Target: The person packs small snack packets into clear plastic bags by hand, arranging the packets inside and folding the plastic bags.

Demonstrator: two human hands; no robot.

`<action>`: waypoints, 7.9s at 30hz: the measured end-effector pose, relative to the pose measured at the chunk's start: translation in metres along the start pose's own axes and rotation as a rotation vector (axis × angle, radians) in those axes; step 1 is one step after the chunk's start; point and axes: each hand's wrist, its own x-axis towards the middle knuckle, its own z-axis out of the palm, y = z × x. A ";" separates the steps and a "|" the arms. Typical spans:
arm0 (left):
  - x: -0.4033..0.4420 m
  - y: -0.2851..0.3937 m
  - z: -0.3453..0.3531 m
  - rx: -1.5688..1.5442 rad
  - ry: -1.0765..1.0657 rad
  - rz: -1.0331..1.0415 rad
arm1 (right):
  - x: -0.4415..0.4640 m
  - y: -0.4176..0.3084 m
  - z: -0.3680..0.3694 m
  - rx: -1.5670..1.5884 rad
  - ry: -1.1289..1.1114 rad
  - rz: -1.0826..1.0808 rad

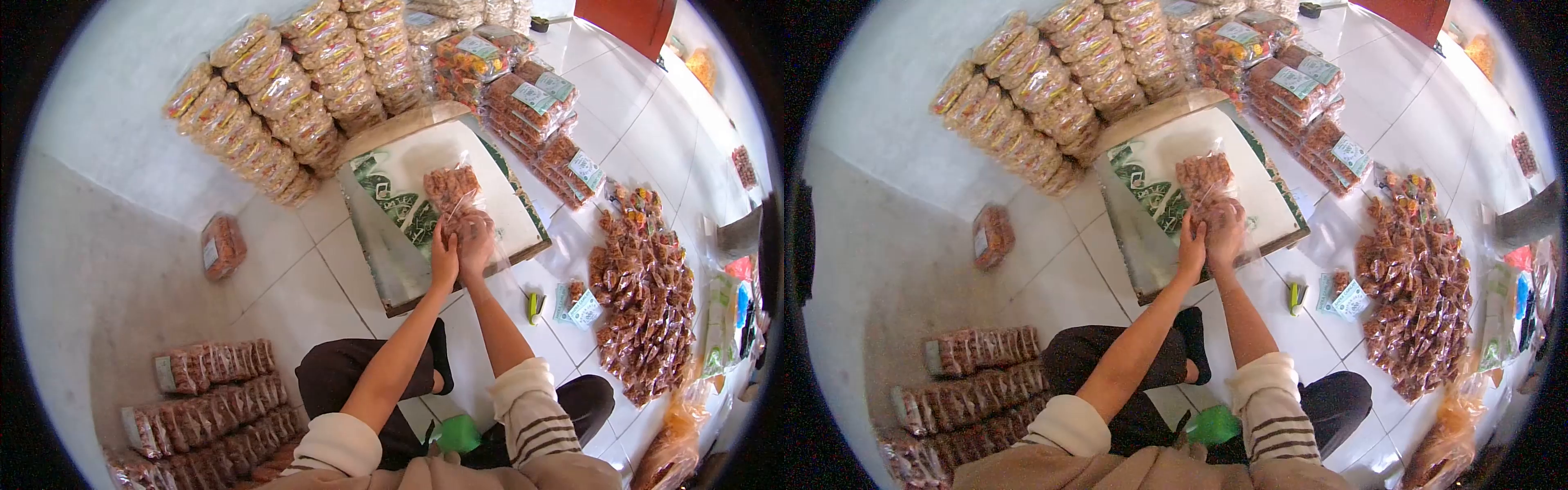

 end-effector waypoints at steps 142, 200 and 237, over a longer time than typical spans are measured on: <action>-0.103 0.049 -0.022 1.336 -0.746 0.577 | -0.159 0.008 -0.177 0.978 0.555 0.927; 0.058 0.027 0.034 0.721 -0.551 0.760 | -0.010 0.034 -0.060 0.246 0.255 0.245; 0.062 0.032 0.027 0.729 -0.553 0.862 | 0.019 0.043 -0.061 0.044 0.124 0.095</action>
